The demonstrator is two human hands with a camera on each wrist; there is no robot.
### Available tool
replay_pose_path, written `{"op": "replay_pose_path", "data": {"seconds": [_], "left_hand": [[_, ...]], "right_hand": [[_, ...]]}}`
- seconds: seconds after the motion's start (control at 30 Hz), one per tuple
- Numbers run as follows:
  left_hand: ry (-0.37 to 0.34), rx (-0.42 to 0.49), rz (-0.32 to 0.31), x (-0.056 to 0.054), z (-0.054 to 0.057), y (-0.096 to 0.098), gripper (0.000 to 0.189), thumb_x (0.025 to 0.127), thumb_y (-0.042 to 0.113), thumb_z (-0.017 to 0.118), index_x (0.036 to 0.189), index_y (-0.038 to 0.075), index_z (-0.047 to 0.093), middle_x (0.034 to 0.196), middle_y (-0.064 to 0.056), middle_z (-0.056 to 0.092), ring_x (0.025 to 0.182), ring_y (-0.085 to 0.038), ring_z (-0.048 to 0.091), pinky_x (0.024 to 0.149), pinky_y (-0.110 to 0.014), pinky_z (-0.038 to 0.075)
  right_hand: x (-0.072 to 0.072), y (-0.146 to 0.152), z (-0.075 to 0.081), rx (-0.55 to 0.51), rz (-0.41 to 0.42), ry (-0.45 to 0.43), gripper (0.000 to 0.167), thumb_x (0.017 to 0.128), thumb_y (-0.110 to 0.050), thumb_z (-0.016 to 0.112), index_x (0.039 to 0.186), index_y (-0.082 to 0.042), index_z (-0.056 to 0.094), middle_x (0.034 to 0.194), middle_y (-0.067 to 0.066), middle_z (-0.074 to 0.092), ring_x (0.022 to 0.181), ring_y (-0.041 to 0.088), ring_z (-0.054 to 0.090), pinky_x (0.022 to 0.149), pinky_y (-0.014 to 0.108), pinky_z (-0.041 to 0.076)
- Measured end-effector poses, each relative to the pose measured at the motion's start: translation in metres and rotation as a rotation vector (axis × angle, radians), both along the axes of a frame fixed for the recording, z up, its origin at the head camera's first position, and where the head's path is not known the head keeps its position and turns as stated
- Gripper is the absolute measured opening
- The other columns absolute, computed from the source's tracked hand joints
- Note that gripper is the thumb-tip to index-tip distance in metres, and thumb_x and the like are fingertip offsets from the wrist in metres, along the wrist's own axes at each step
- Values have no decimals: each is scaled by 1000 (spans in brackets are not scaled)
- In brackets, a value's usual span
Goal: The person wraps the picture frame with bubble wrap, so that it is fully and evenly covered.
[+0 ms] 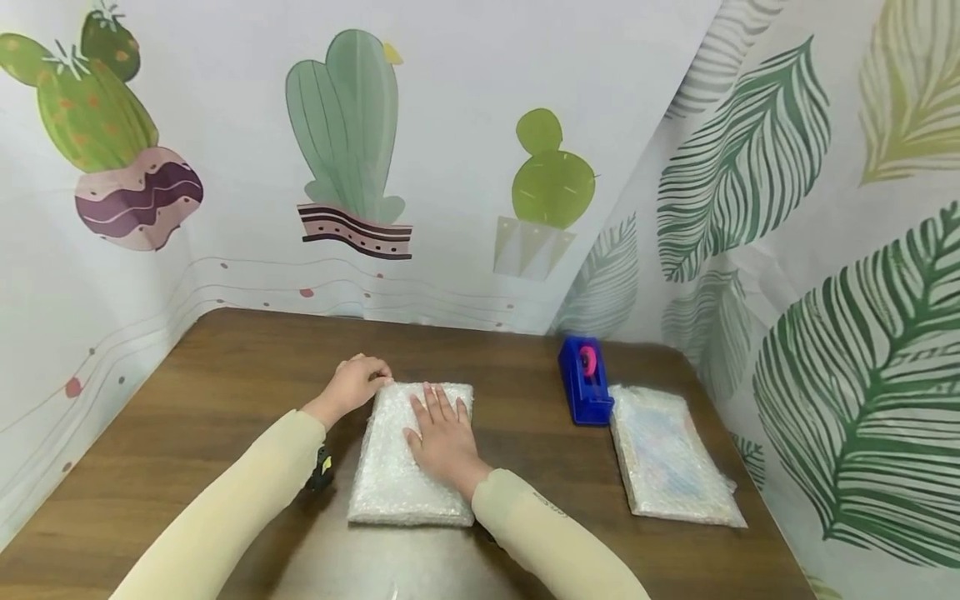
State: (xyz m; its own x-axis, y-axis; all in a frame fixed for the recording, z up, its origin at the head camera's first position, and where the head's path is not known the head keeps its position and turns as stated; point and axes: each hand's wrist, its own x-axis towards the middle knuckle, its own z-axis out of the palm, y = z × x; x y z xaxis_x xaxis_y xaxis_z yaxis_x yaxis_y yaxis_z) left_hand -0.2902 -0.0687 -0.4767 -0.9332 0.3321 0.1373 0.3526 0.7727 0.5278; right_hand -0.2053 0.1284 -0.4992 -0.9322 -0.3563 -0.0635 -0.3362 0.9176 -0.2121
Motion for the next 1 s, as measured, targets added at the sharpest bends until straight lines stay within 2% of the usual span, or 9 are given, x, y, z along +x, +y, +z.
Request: {"op": "replay_pose_path", "data": {"seconds": [0.13,0.3,0.4,0.47,0.57,0.63,0.77,0.9,1.0], "left_hand": [[17,-44,38,-2,2,5,14,92,19,75,92,8,67,89,-9,73,91,-27,58,90,-46,45],[211,-141,85,8,-2,7,18,87,24,80,79,9,73,87,-5,74,85,-23,56,83,-42,49],[291,-243,70,17,-3,6,20,93,28,75,84,10,78,96,-4,78,90,-22,58,82,-39,49],[312,-340,37,25,-2,6,26,97,34,70,93,10,80,112,-5,78,102,-23,60,87,-40,49],[255,-492,-40,43,2,7,47,100,45,61,119,3,74,144,-11,63,133,-27,53,107,-44,45],[188,-532,-77,58,3,7,63,100,48,58,136,-4,62,158,-17,48,148,-33,41,119,-50,39],[68,-464,-111,94,0,11,78,101,49,58,151,-10,41,164,-28,32,156,-41,30,125,-55,32],[10,-371,-151,125,0,17,79,99,50,58,150,-9,43,163,-30,33,155,-43,31,124,-55,34],[-24,-365,-172,143,4,21,78,100,50,55,151,-7,43,164,-26,34,155,-41,31,125,-55,32]], "right_hand": [[1,0,-1,7,-5,-6,62,110,-46,31,165,-19,20,175,6,8,164,26,7,131,57,11],[0,-1,-2,4,-3,-3,62,110,-47,31,165,-19,20,175,5,7,164,26,7,131,57,11],[0,-1,-2,-2,-2,-3,62,110,-47,30,165,-19,20,175,5,7,164,26,6,132,57,10],[-1,-1,-3,-1,-2,3,62,110,-47,30,165,-19,22,175,5,8,164,26,8,131,57,11],[-1,0,-3,8,-5,7,62,110,-47,30,165,-19,23,175,5,8,164,26,8,131,57,11],[-1,0,-3,15,-5,13,62,110,-46,30,165,-18,23,175,5,8,164,26,9,131,57,12],[-2,0,-3,4,1,32,61,110,-45,32,164,-17,26,175,6,10,163,27,11,131,57,13],[-1,-1,-2,-8,-4,35,61,110,-44,34,164,-16,27,175,7,12,163,27,12,131,58,13],[0,-2,-2,-13,0,30,61,110,-43,34,164,-17,26,175,7,12,163,28,12,131,58,12]]}}
